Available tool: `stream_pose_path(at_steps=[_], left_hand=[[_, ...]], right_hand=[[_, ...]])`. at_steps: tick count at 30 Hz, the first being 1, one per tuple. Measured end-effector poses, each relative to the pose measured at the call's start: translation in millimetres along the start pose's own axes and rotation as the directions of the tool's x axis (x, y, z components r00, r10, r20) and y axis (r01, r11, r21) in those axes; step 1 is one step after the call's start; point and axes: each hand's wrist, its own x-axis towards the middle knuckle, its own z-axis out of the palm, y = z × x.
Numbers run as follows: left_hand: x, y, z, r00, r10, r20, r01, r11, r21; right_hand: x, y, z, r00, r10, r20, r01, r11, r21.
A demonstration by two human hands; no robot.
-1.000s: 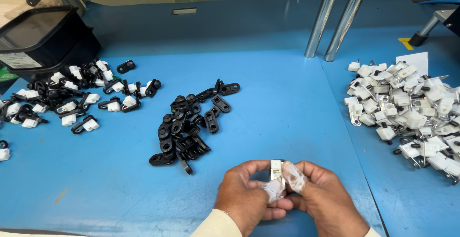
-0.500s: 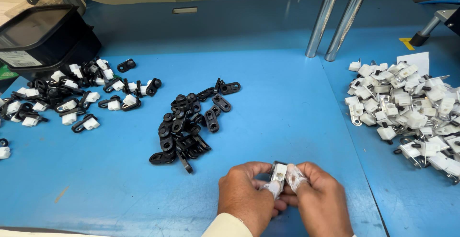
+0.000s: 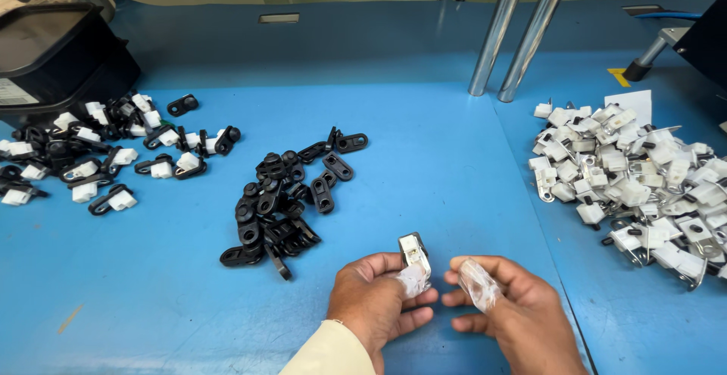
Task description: The person assembles small black plastic link components at a workbench. They pick a black link piece, press a white plastic insert into it by hand, then place the assembled part onto a growing pile, repeating the cycle with new pieces.
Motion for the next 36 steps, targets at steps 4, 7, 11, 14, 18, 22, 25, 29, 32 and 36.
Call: stream_pose_path(at_steps=[4,7,11,14,18,22,25,29,32,36], left_hand=[[1,2,4,0.996,0.064,0.059,-0.065,0.998,0.003],[2,6,10,0.994,0.077,0.082,-0.084,0.992,0.089],[1,15,16,0.991,0.127,0.048,-0.134,0.97,0.204],[-1,20,21,0.983,0.183,0.009,-0.178,0.943,0.282],[3,27,26,0.985,0.169,-0.015,-0.157,0.939,0.305],[10,31,28,0.989,0.149,0.015,-0.147,0.946,0.288],[12,33,27,0.988,0.151,0.031,-0.152,0.934,0.322],[12,33,29,0.987,0.161,0.022,-0.159,0.934,0.319],[10,33,30,0.986,0.165,0.008,-0.158,0.931,0.328],[6,31,29,0.99,0.141,-0.01,-0.13,0.935,0.33]], right_hand=[[6,-8,6,0.979,0.202,0.043,-0.205,0.975,0.09],[11,-11,5,0.975,0.215,0.064,-0.22,0.972,0.085],[25,-14,9,0.965,0.261,0.031,-0.263,0.957,0.126],[29,-15,16,0.961,0.273,-0.051,-0.264,0.956,0.128],[31,-21,21,0.963,0.261,-0.062,-0.256,0.963,0.081],[35,-24,17,0.964,0.265,-0.02,-0.264,0.963,0.053],[43,-22,19,0.966,0.255,-0.049,-0.254,0.967,0.014],[45,-21,22,0.957,0.269,-0.109,-0.264,0.963,0.054],[41,-21,28,0.957,0.256,-0.136,-0.243,0.965,0.102],[34,-23,33,0.968,0.215,-0.129,-0.2,0.972,0.123]])
